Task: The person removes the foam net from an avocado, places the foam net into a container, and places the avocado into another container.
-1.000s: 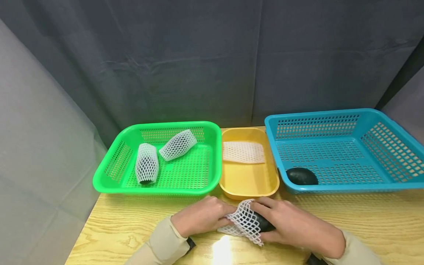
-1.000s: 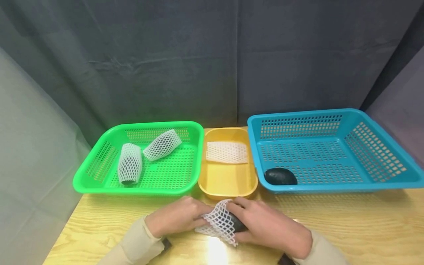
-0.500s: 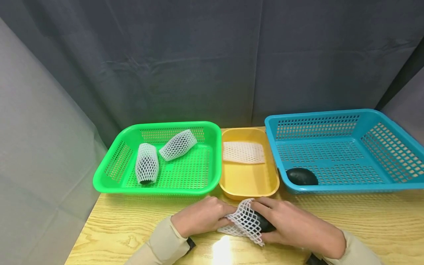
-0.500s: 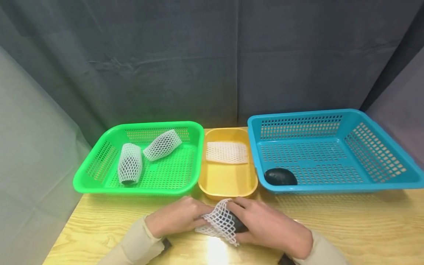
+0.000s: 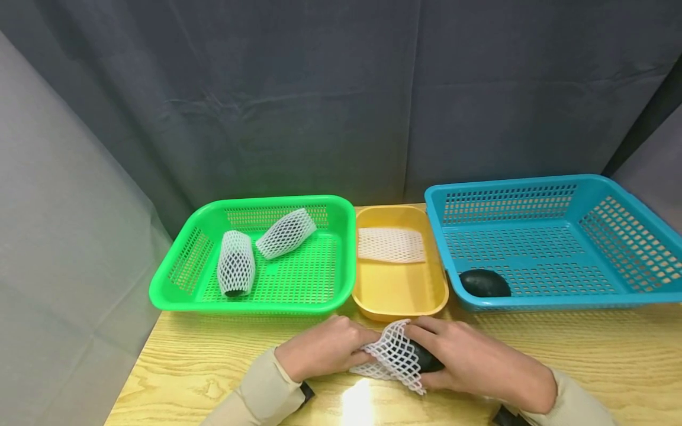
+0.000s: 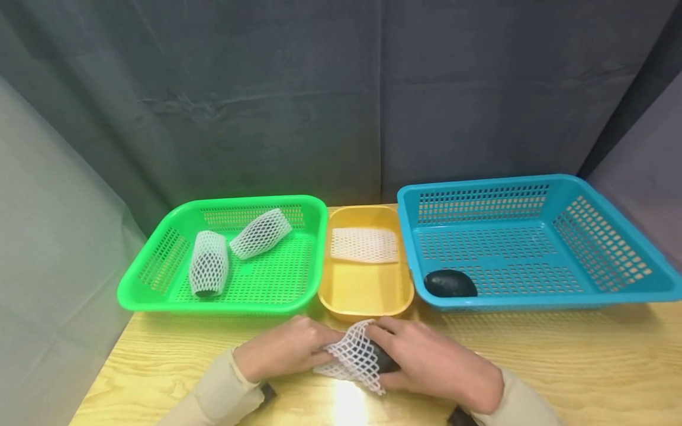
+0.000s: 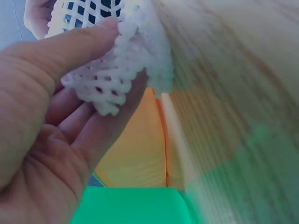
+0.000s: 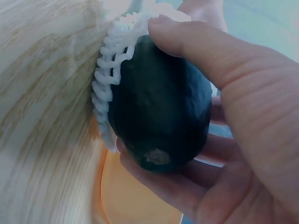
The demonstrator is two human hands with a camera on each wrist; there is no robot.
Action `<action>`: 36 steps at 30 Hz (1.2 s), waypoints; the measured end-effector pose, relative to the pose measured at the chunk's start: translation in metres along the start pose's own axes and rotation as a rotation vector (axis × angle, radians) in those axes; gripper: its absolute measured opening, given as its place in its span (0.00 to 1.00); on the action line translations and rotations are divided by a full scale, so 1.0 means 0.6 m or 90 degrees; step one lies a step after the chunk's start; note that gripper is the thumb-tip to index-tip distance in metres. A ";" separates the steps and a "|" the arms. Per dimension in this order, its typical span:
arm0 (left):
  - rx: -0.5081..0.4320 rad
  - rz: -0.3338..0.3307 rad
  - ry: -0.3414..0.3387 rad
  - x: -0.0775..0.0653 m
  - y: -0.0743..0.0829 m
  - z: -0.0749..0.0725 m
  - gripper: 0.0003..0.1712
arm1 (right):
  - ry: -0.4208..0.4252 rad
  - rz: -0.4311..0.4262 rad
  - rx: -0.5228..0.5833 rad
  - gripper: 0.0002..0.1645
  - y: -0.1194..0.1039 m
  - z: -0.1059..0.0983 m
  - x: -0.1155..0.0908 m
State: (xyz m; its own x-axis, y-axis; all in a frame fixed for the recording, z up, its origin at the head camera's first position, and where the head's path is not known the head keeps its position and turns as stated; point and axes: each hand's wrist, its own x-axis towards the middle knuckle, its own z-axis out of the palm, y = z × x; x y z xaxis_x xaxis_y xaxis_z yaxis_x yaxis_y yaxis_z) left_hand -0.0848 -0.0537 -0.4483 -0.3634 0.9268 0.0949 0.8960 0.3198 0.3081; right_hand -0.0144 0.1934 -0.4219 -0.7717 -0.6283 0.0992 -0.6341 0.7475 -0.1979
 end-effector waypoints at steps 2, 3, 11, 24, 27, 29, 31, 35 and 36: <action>0.000 0.002 0.001 0.000 0.000 0.000 0.05 | -0.003 -0.001 0.002 0.36 0.001 -0.001 0.000; -0.001 0.003 0.002 0.001 0.000 0.000 0.05 | -0.005 -0.001 0.005 0.36 0.001 -0.002 -0.001; -0.007 0.002 0.002 -0.001 0.000 -0.002 0.05 | -0.026 0.014 0.014 0.37 0.004 -0.012 -0.004; -0.027 -0.009 -0.003 -0.008 -0.002 -0.013 0.12 | -0.064 0.045 0.020 0.41 0.011 -0.021 -0.007; -0.024 -0.011 0.000 -0.010 -0.002 -0.017 0.11 | -0.061 0.045 0.026 0.39 0.012 -0.021 -0.008; -0.022 -0.011 0.003 -0.011 -0.002 -0.020 0.12 | -0.057 0.044 0.027 0.37 0.013 -0.020 -0.009; -0.027 -0.013 0.004 -0.012 -0.001 -0.024 0.13 | -0.064 0.048 0.033 0.36 0.013 -0.021 -0.009; -0.042 -0.026 -0.004 -0.015 0.000 -0.031 0.16 | -0.080 0.063 0.036 0.36 0.013 -0.024 -0.009; -0.045 -0.029 -0.006 -0.016 0.000 -0.033 0.16 | -0.084 0.066 0.038 0.36 0.013 -0.024 -0.008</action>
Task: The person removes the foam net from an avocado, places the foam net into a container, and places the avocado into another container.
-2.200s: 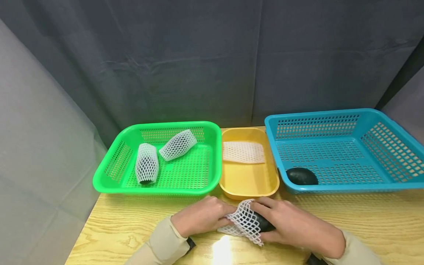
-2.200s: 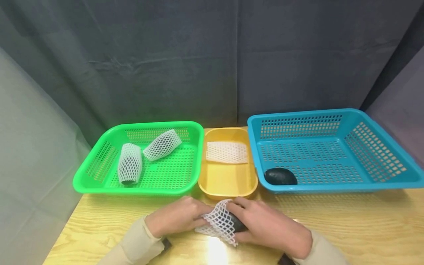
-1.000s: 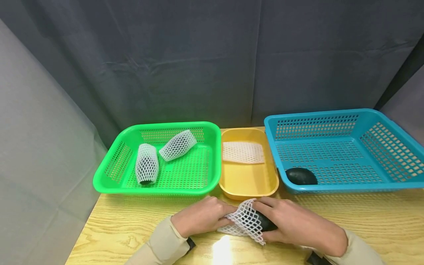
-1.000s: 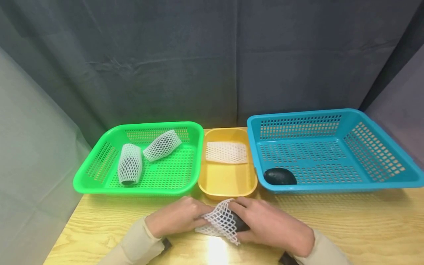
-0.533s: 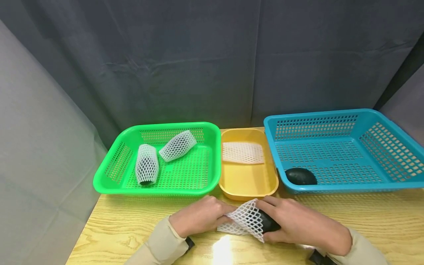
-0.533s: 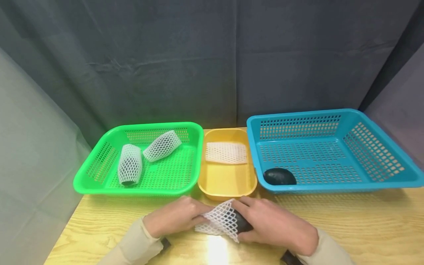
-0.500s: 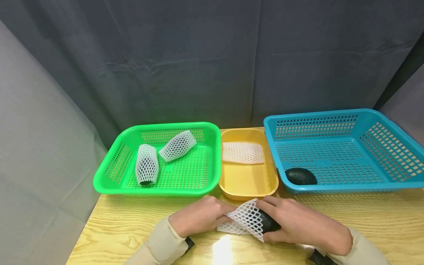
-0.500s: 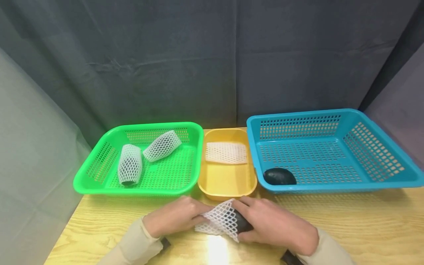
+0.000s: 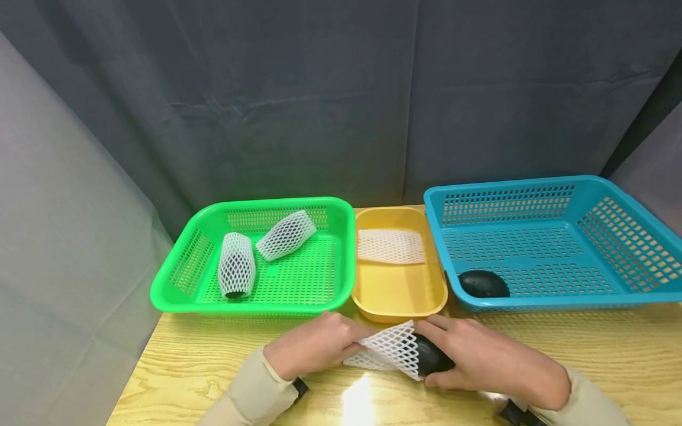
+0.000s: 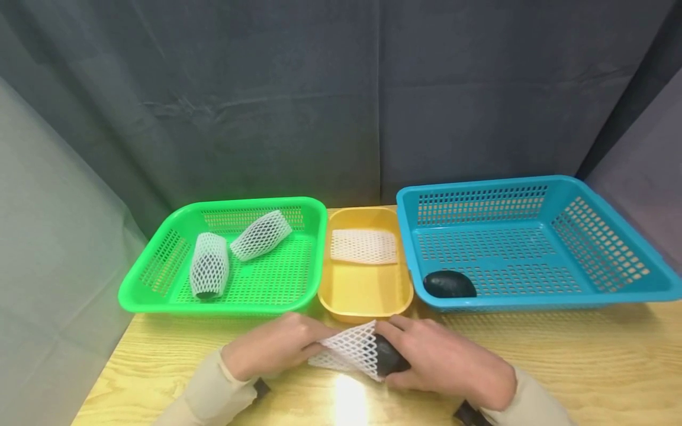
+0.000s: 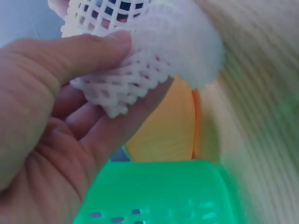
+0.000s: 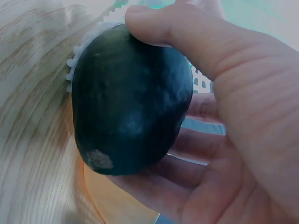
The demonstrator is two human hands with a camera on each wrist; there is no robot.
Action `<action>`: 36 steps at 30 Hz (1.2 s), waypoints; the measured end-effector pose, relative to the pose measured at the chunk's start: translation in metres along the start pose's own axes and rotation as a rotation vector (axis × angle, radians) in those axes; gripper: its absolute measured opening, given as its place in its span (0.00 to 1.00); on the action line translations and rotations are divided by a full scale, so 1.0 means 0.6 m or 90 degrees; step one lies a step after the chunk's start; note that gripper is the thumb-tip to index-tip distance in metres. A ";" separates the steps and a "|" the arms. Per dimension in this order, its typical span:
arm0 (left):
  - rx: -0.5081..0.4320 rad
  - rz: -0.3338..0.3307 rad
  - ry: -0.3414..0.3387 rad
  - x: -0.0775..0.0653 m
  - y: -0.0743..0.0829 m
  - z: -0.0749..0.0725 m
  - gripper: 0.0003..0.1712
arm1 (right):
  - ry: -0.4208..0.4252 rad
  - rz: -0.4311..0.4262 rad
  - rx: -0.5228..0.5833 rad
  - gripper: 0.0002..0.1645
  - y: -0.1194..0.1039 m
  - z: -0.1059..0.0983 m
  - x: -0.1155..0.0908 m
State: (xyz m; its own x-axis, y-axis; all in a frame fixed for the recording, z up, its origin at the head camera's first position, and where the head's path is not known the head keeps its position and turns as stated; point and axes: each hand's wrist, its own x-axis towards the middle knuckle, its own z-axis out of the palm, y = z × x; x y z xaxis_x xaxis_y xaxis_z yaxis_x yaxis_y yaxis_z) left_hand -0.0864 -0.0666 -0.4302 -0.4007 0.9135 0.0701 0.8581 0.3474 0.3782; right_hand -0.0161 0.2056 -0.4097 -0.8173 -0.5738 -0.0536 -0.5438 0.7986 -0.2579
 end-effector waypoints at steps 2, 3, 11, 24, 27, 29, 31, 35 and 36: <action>-0.002 -0.005 -0.002 -0.002 0.001 -0.004 0.18 | -0.003 0.003 0.000 0.36 0.000 -0.001 0.000; -0.002 -0.005 -0.003 -0.002 0.001 -0.005 0.18 | -0.002 0.003 0.000 0.36 0.000 -0.001 0.000; 0.014 0.005 0.010 -0.006 0.003 -0.012 0.17 | -0.001 -0.005 0.003 0.37 0.001 -0.001 -0.002; 0.028 0.013 0.029 -0.010 0.005 -0.020 0.18 | -0.014 0.012 0.024 0.36 0.003 -0.001 -0.004; 0.032 0.002 0.022 -0.011 0.005 -0.021 0.19 | -0.021 0.018 0.028 0.36 0.004 -0.003 -0.005; 0.037 -0.012 0.015 -0.012 0.005 -0.022 0.19 | -0.025 0.022 0.030 0.36 0.005 -0.004 -0.006; 0.044 -0.023 0.011 -0.013 0.005 -0.024 0.19 | -0.035 0.026 0.034 0.36 0.006 -0.004 -0.005; 0.051 -0.030 0.011 -0.013 0.006 -0.026 0.17 | -0.048 0.033 0.041 0.36 0.008 -0.005 -0.005; 0.052 -0.029 0.012 -0.013 0.007 -0.027 0.17 | -0.054 0.033 0.048 0.37 0.009 -0.005 -0.005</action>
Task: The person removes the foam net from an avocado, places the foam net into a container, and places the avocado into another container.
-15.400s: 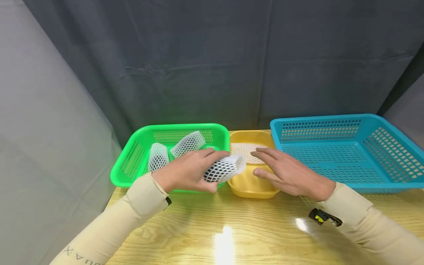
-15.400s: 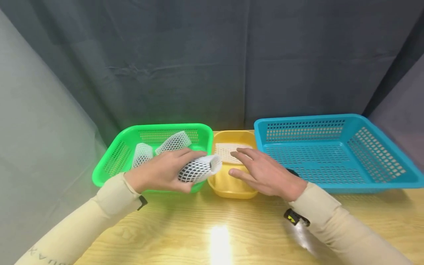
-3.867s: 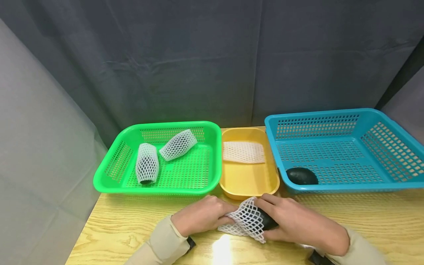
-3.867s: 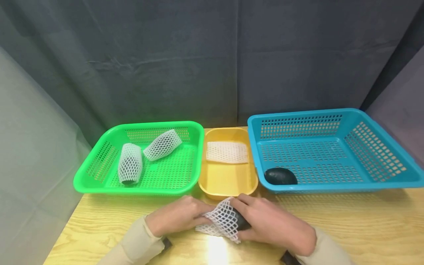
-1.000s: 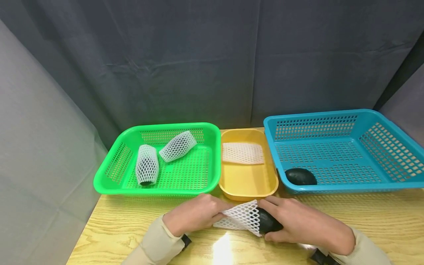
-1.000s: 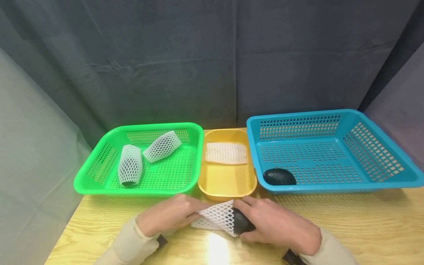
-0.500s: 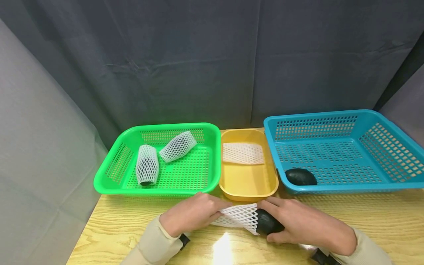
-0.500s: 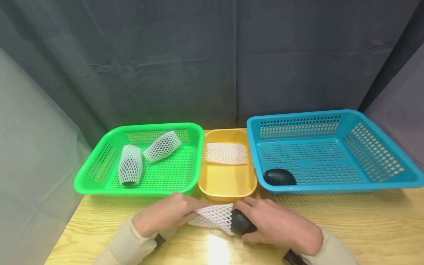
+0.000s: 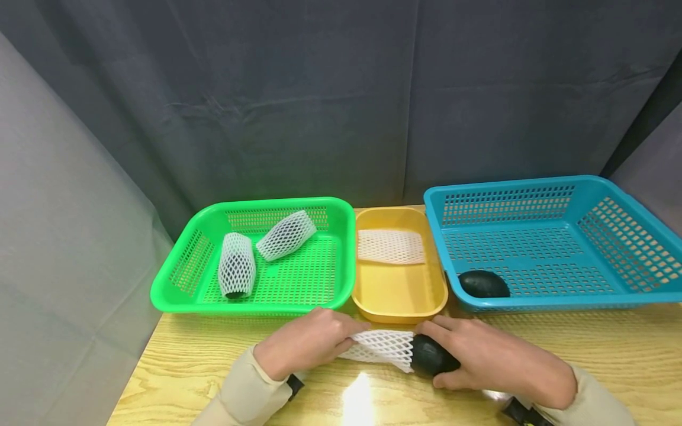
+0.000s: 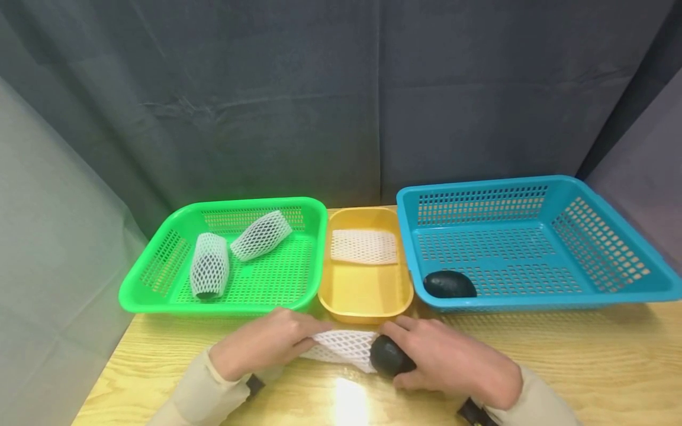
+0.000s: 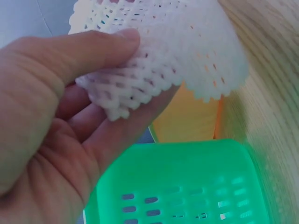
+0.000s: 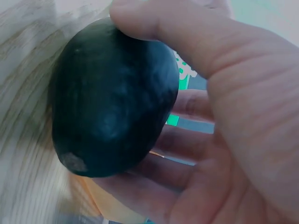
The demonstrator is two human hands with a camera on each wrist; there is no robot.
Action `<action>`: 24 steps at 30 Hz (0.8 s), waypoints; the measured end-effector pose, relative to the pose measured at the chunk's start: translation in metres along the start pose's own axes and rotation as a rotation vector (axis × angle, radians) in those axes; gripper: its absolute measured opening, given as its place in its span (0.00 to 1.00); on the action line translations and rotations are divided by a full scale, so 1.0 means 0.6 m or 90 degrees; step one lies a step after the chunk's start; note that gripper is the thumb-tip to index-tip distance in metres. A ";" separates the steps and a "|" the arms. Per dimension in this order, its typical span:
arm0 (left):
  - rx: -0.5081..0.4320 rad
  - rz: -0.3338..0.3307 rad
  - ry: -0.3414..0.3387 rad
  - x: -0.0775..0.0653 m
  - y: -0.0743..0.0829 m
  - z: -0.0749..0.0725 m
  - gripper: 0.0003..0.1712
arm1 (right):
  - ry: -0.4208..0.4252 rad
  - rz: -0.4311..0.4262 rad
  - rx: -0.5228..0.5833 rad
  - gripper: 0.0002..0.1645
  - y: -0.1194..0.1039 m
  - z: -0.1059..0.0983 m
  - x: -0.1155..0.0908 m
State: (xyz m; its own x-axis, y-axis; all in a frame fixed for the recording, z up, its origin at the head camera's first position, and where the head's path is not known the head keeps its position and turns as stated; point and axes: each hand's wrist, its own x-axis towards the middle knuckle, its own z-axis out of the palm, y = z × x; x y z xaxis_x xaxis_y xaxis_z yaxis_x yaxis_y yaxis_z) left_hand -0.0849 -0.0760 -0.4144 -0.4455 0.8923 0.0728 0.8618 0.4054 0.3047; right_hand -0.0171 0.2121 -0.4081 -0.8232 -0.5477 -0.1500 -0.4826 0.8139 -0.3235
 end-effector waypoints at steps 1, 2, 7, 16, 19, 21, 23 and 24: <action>0.001 0.001 0.001 0.000 0.000 0.000 0.16 | -0.002 -0.001 0.003 0.37 0.000 0.000 0.000; 0.002 0.002 0.002 0.000 0.000 -0.001 0.16 | -0.005 0.004 0.004 0.38 0.001 -0.001 0.000; 0.015 0.006 0.007 -0.002 0.002 -0.003 0.15 | -0.015 0.027 -0.004 0.42 -0.002 -0.003 -0.003; 0.025 0.015 0.024 -0.006 0.005 -0.010 0.08 | 0.005 0.018 -0.028 0.42 -0.001 -0.005 -0.007; 0.024 0.015 0.031 -0.008 0.006 -0.014 0.06 | 0.001 0.019 -0.028 0.42 -0.001 -0.006 -0.007; 0.023 0.013 0.034 -0.009 0.007 -0.017 0.07 | 0.001 0.018 -0.028 0.42 -0.001 -0.006 -0.007; 0.019 0.013 0.038 -0.011 0.007 -0.020 0.08 | 0.000 0.016 -0.026 0.42 -0.001 -0.007 -0.007; 0.019 0.013 0.040 -0.012 0.008 -0.022 0.08 | 0.000 0.015 -0.027 0.42 -0.001 -0.007 -0.007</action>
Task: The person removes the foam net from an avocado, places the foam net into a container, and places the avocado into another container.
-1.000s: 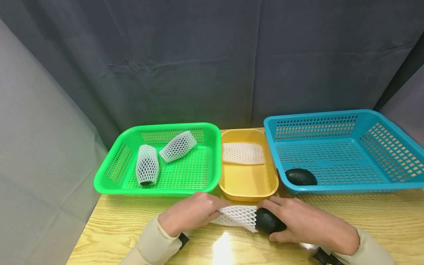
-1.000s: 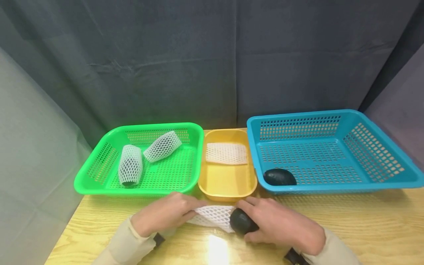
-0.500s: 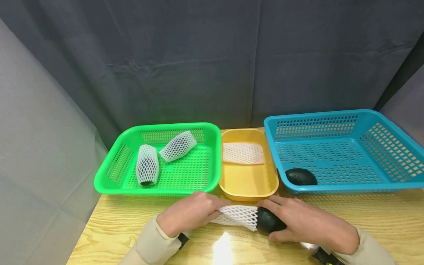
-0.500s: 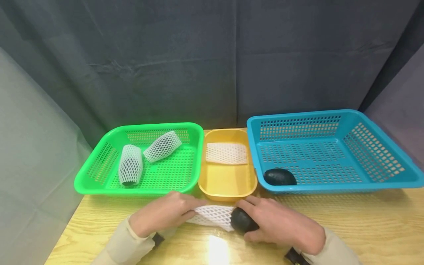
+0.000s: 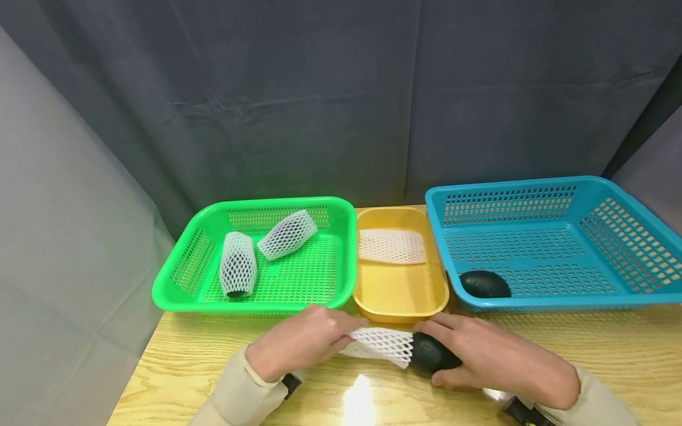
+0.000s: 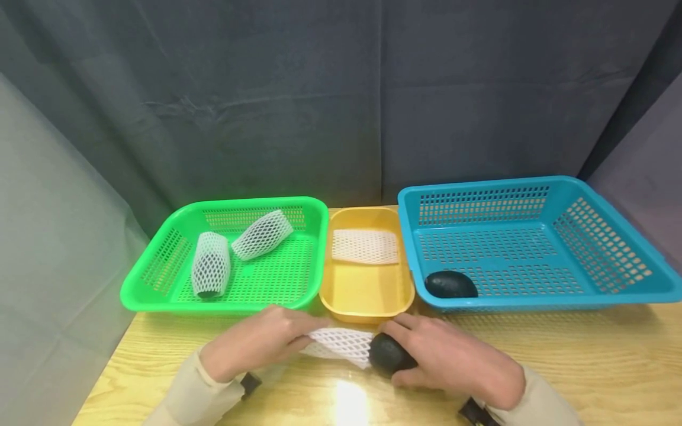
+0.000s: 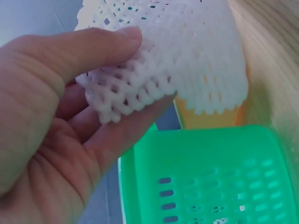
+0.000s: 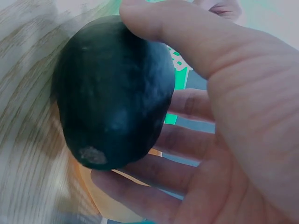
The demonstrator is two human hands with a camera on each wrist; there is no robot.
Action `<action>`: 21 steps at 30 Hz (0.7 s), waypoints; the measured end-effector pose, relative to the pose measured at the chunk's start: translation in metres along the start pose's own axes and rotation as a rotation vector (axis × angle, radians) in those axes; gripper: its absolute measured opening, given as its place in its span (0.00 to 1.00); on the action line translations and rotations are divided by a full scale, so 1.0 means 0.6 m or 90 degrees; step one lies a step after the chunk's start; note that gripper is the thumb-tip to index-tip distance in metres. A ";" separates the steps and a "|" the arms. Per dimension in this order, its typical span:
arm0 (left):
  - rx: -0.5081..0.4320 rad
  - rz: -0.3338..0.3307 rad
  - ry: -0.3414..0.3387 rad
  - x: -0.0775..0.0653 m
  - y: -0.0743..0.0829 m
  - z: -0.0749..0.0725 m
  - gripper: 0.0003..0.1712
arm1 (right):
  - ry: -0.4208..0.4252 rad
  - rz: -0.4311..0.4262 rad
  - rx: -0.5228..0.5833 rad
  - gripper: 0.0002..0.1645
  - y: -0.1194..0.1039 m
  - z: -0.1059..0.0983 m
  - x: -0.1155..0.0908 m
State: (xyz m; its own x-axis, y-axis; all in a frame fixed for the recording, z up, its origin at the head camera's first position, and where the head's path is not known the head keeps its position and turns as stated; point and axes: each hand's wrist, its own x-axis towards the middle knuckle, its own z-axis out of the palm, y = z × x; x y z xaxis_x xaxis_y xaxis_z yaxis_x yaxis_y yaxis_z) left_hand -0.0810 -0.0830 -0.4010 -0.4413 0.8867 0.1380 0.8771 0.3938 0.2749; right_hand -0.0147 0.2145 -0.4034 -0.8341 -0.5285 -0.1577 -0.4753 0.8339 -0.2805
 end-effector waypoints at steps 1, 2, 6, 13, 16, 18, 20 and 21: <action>0.000 0.000 0.002 -0.001 0.000 -0.002 0.08 | 0.000 -0.001 -0.001 0.42 0.000 0.000 0.000; -0.001 -0.001 0.003 -0.002 0.000 -0.004 0.08 | 0.003 -0.003 -0.003 0.42 -0.001 -0.001 0.000; 0.001 -0.008 0.005 -0.005 -0.001 -0.011 0.07 | 0.016 -0.009 -0.011 0.38 -0.003 -0.002 -0.002; 0.002 -0.017 0.021 -0.009 -0.001 -0.020 0.08 | 0.050 -0.028 -0.015 0.32 -0.006 -0.004 -0.005; 0.002 -0.016 0.030 -0.010 0.000 -0.023 0.09 | 0.062 -0.035 -0.013 0.29 -0.008 -0.006 -0.005; 0.002 -0.016 0.033 -0.010 0.000 -0.025 0.09 | 0.075 -0.037 -0.020 0.28 -0.009 -0.006 -0.006; 0.007 -0.015 0.036 -0.011 0.001 -0.026 0.09 | 0.100 -0.045 -0.026 0.27 -0.011 -0.006 -0.006; 0.009 -0.014 0.038 -0.012 0.001 -0.027 0.09 | 0.115 -0.049 -0.033 0.27 -0.012 -0.006 -0.006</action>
State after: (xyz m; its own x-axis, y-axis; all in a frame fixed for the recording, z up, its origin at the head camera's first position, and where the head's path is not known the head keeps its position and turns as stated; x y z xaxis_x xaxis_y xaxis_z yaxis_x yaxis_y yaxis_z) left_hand -0.0802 -0.0926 -0.3865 -0.4707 0.8618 0.1890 0.8695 0.4166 0.2655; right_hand -0.0091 0.2109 -0.3974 -0.8293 -0.5577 0.0366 -0.5495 0.8017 -0.2353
